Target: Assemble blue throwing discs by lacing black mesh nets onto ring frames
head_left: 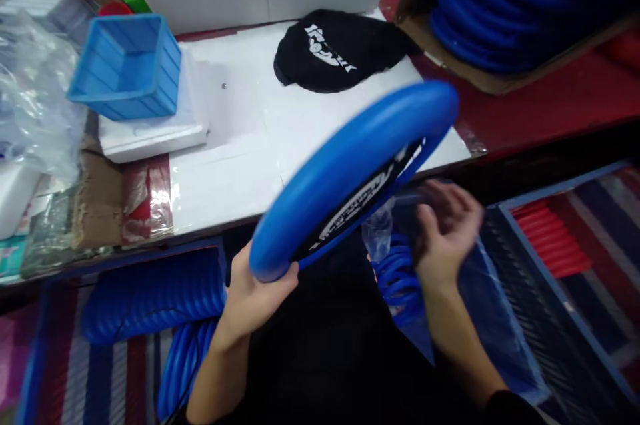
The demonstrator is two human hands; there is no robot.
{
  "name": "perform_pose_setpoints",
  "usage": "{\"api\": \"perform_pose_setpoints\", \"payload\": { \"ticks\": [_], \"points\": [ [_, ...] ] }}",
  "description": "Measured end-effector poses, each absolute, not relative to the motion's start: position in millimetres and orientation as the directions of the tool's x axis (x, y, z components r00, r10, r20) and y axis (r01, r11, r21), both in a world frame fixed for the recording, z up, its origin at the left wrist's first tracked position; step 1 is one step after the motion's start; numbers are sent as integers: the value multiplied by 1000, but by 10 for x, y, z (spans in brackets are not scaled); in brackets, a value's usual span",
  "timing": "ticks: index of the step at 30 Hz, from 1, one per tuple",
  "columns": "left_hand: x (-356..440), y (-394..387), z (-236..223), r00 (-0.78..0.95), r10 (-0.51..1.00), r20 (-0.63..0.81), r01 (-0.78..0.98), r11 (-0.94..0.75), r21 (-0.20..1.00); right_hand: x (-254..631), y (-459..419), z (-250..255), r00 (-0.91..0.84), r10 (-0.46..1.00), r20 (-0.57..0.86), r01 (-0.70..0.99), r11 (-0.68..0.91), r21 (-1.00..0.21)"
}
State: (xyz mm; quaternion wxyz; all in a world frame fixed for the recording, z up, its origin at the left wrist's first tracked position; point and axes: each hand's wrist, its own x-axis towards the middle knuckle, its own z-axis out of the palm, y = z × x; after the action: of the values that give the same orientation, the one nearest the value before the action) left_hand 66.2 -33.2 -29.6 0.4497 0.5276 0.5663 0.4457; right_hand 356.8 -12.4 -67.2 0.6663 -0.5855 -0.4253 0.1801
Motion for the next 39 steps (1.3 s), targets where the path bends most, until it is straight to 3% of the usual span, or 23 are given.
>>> {"api": "perform_pose_setpoints", "payload": {
  "ticks": [2, 3, 5, 6, 8, 11, 15, 20, 23, 29, 31, 34, 37, 39],
  "points": [
    [632, -278, -137, 203, 978, -42, 279, -17, 960, 3730, -98, -295, 380, 537, 753, 632, 444, -635],
    [637, -243, -70, 307, 950, -54, 313, -47, 949, 3764, -97, -105, 194, 508, 839, 740, 486, -465],
    [664, -179, 22, 443, 893, -79, 391, -113, 914, 3740, -105, 202, -204, 630, 749, 811, 537, -231],
    [675, -156, 46, 478, 874, -86, 433, -150, 889, 3694, -105, 300, -349, 688, 637, 785, 586, -203],
    [676, -139, 64, 511, 855, -89, 514, -220, 829, 3582, -86, 381, -565, 711, 419, 679, 689, -254],
    [631, -161, 76, 538, 833, -125, 597, -272, 755, 3442, -39, 316, -702, 649, 293, 546, 754, -365],
    [580, -171, 140, 576, 792, -203, 645, -288, 708, 3317, -58, 174, -725, 612, 315, 490, 780, -390],
    [505, -104, 197, 598, 769, -227, 683, -341, 645, 3201, -165, 60, -657, 589, 470, 468, 808, -358],
    [461, -92, 220, 671, 730, -125, 642, -489, 590, 3157, -178, 43, -638, 592, 493, 485, 806, -340],
    [522, -151, 309, 742, 626, 239, 507, -758, 412, 3075, -127, 122, -621, 597, 508, 465, 802, -375],
    [434, -169, 291, 730, 620, 288, 482, -766, 426, 3141, -108, 138, -619, 630, 469, 442, 773, -456],
    [127, -178, 156, 654, 682, 328, 443, -696, 565, 3381, -62, 128, -625, 704, 336, 449, 677, -583],
    [-160, -152, -38, 584, 725, 364, 306, -612, 730, 3602, -6, 72, -655, 693, 300, 423, 666, -614],
    [-189, -130, -119, 597, 755, 271, 351, -550, 758, 3630, 16, 32, -683, 658, 318, 400, 700, -591]
  ]
}}
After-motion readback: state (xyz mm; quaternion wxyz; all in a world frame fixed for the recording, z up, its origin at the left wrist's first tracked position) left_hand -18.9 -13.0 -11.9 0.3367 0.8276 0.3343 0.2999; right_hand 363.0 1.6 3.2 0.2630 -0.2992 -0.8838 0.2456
